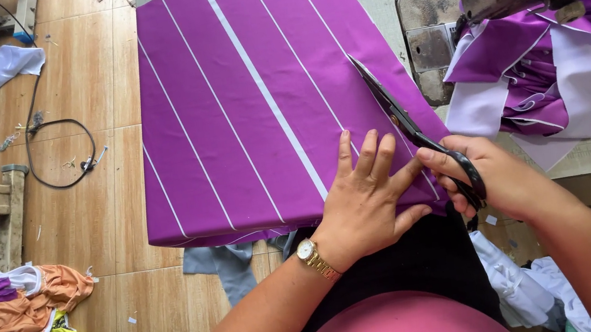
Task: The person is using large fabric scissors to cut strips of purple striped fabric along marked lines on a work table.
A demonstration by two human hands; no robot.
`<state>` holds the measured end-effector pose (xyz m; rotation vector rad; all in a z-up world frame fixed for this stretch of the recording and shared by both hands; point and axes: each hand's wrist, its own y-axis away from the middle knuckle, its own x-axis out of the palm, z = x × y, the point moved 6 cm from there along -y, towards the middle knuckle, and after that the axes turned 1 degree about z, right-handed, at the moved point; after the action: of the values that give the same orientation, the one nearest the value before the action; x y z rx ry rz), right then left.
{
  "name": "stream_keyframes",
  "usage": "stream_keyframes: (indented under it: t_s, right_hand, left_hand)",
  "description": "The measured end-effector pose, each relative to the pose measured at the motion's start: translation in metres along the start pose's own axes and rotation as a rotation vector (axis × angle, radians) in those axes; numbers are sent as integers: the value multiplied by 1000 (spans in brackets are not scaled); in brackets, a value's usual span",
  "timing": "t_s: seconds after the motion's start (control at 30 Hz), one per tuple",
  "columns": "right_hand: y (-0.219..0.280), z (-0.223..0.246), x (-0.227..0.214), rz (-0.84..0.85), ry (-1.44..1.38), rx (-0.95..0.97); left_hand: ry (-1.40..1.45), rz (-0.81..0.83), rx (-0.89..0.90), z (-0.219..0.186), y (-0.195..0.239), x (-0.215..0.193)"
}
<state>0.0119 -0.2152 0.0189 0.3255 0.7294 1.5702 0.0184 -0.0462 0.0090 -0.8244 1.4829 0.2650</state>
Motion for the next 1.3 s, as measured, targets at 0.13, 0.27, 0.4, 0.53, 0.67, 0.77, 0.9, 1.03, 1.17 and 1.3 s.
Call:
stream_keyframes:
  t_s: [0.13, 0.27, 0.4, 0.53, 0.67, 0.77, 0.9, 1.03, 1.17, 1.3]
  right_hand:
    - [-7, 5, 1, 7, 2, -11]
    - [-23, 9, 1, 38, -76, 3]
    - [-26, 18, -2, 46, -70, -27]
    - [-28, 16, -4, 39, -27, -64]
    - [-35, 21, -3, 47, -110, -20]
    - [-41, 31, 0, 49, -109, 10]
    - [-50, 40, 1, 40, -66, 9]
    - [-44, 46, 0, 19, -40, -12]
    - [-44, 42, -2, 50, -28, -2]
    - [-47, 41, 0, 36, -58, 4]
  left_hand:
    - [-21, 33, -3, 1, 0, 3]
    - [-3, 15, 6, 1, 0, -1]
    - [-2, 1, 9, 1, 1, -2]
    - [-9, 9, 7, 1, 1, -1]
    - [1, 14, 14, 0, 0, -3]
    - [0, 27, 16, 0, -1, -4]
    - [8, 54, 13, 1, -1, -1]
    - [0, 39, 14, 1, -1, -2]
    - [16, 36, 14, 2, -1, -3]
    - [12, 70, 17, 2, -2, 0]
